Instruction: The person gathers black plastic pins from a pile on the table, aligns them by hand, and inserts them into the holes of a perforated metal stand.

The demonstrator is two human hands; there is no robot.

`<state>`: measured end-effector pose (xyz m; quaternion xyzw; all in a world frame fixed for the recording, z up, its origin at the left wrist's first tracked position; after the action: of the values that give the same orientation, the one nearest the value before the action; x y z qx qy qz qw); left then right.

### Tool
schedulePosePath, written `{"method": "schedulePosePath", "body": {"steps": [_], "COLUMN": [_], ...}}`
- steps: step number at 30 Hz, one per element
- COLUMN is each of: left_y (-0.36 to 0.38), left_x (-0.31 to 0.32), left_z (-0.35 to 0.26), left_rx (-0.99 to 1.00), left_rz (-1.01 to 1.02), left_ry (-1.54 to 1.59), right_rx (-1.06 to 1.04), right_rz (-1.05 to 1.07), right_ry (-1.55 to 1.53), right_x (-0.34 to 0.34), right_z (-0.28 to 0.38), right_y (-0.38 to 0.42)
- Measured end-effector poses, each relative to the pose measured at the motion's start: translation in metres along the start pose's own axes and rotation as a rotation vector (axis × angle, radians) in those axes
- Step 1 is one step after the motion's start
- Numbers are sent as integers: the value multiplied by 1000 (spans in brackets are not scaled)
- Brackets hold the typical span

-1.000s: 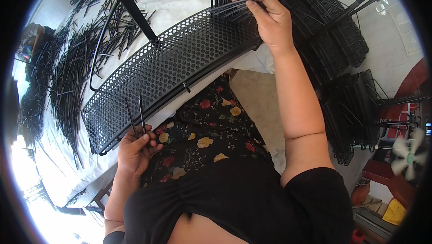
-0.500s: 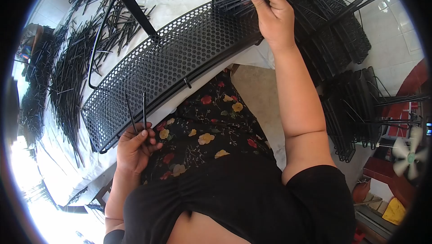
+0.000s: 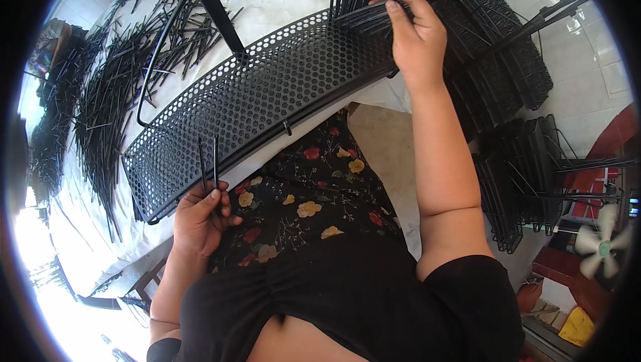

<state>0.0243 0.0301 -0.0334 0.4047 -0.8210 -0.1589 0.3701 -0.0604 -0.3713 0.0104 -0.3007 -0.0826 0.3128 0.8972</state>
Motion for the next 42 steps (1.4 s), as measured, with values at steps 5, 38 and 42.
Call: {"method": "schedulePosePath", "body": {"steps": [5,38,42], "left_y": [0,4,5], "left_x": [2,4,4], "left_z": [2,4,4], "left_rx": [7,2,11], "left_rz": [-19,-14,-3], "left_ry": [-37,-34,-15], "right_rx": [-119,-99,-116], "right_rz": [36,207,245], "right_ry": [388,1342,1341], "right_x": [19,78,68], "right_z": [-1,23,30], "right_y": [3,-37,-43]}}
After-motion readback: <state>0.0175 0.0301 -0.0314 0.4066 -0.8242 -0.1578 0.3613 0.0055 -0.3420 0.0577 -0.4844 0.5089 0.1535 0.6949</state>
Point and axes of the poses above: each hand's wrist, its own y-axis away from the middle knuckle, its own x-axis out of the palm, z = x × y, the point moved 1 cm from there along -y, towards the middle knuckle, and after that the axes turned 3 degrees about x, right-handed, at the moved point
